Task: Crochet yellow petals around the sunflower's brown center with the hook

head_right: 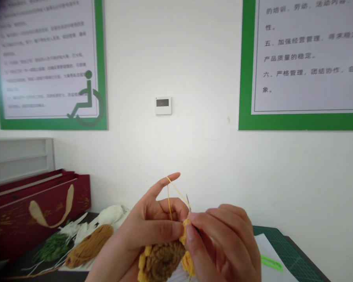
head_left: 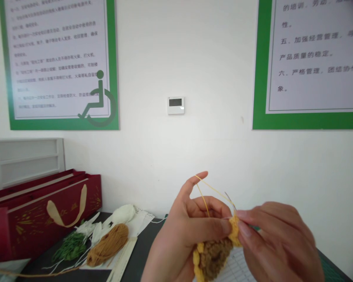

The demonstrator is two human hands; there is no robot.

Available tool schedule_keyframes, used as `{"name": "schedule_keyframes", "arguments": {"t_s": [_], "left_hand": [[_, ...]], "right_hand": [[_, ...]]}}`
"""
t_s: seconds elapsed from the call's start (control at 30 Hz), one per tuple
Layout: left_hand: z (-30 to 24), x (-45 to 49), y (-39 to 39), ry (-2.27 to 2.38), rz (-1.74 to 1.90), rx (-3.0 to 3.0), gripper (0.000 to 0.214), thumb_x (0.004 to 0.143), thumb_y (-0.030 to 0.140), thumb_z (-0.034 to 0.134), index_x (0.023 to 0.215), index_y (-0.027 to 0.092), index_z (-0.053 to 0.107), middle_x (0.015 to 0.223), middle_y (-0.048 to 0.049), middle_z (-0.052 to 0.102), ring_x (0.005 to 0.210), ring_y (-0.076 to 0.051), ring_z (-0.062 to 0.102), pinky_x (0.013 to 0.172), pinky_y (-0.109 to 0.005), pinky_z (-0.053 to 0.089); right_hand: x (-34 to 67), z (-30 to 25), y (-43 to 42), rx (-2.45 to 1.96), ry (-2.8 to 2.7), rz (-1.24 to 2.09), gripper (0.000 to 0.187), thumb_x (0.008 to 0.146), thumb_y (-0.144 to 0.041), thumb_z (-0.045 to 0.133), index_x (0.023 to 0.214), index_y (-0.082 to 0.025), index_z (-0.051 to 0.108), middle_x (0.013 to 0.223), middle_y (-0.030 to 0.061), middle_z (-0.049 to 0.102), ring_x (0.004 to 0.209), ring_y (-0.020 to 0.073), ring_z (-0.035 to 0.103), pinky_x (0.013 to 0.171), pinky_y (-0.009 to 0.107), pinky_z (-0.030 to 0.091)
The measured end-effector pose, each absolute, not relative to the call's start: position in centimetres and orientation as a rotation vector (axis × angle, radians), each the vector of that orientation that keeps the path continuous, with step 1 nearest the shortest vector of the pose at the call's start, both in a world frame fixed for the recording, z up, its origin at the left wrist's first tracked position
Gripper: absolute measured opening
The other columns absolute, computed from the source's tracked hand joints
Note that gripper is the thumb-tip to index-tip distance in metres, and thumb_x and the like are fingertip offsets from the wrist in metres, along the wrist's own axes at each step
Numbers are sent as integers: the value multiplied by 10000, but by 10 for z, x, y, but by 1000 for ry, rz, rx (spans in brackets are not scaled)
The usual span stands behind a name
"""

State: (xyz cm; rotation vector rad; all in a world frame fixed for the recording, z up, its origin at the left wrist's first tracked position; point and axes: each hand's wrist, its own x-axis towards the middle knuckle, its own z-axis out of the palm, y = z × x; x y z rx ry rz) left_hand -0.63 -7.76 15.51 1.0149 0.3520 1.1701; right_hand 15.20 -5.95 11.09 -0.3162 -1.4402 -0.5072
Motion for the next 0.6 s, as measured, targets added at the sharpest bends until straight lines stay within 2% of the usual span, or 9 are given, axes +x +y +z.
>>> {"name": "schedule_keyframes", "arguments": {"t_s": [0.07, 0.13, 0.17, 0.2, 0.27, 0.43, 0.6], "left_hand": [[153, -6, -75, 300, 1111, 978, 1072, 592, -18, 819, 1512, 184, 307, 798, -32, 708, 665, -157, 637, 694, -313, 489], [154, -7, -76, 296, 1131, 994, 1097, 588, -16, 839, 1520, 197, 301, 809, -32, 711, 649, -146, 638, 663, -289, 480], [154, -7, -78, 322, 1164, 1029, 1105, 606, -9, 851, 1529, 219, 287, 801, -21, 708, 641, -133, 629, 646, -269, 465], [156, -6, -80, 363, 1215, 1072, 1122, 619, -3, 863, 1537, 242, 267, 777, -5, 703, 634, -123, 617, 632, -253, 453], [158, -6, -84, 447, 1314, 1164, 1121, 654, 16, 867, 1546, 274, 238, 731, 20, 694, 621, -107, 590, 617, -233, 436], [159, -4, -85, 533, 1420, 1279, 1010, 680, 63, 847, 1507, 252, 298, 729, 21, 695, 630, -121, 584, 610, -249, 446], [158, -5, -84, 566, 1417, 1312, 963, 674, 70, 832, 1476, 222, 320, 693, 34, 684, 607, -127, 579, 580, -256, 435]], "right_hand": [[145, 111, -58, -194, -1371, -371, 291, 846, -50, 683, 984, -296, 753, 905, 22, 705, 778, 186, 613, 610, 330, 511], [136, 112, -56, -117, -1324, 170, 90, 953, -234, 641, 975, -295, 702, 845, 17, 661, 765, 183, 605, 577, 308, 495], [132, 114, -55, -90, -1304, 422, 51, 963, -321, 638, 944, -294, 678, 812, 7, 638, 741, 175, 595, 581, 302, 497], [130, 115, -53, -77, -1277, 630, 107, 957, -388, 643, 916, -289, 655, 793, -1, 620, 722, 165, 585, 588, 294, 496], [129, 117, -51, -82, -1247, 846, 183, 934, -445, 664, 875, -274, 633, 777, -10, 609, 706, 147, 574, 617, 281, 495], [143, 120, -49, -169, -1291, 796, 187, 953, -447, 636, 896, -268, 633, 765, -10, 656, 744, 138, 603, 677, 251, 497], [155, 121, -49, -214, -1370, 686, 169, 982, -439, 593, 931, -279, 611, 766, -11, 693, 722, 136, 606, 661, 246, 499]]}}
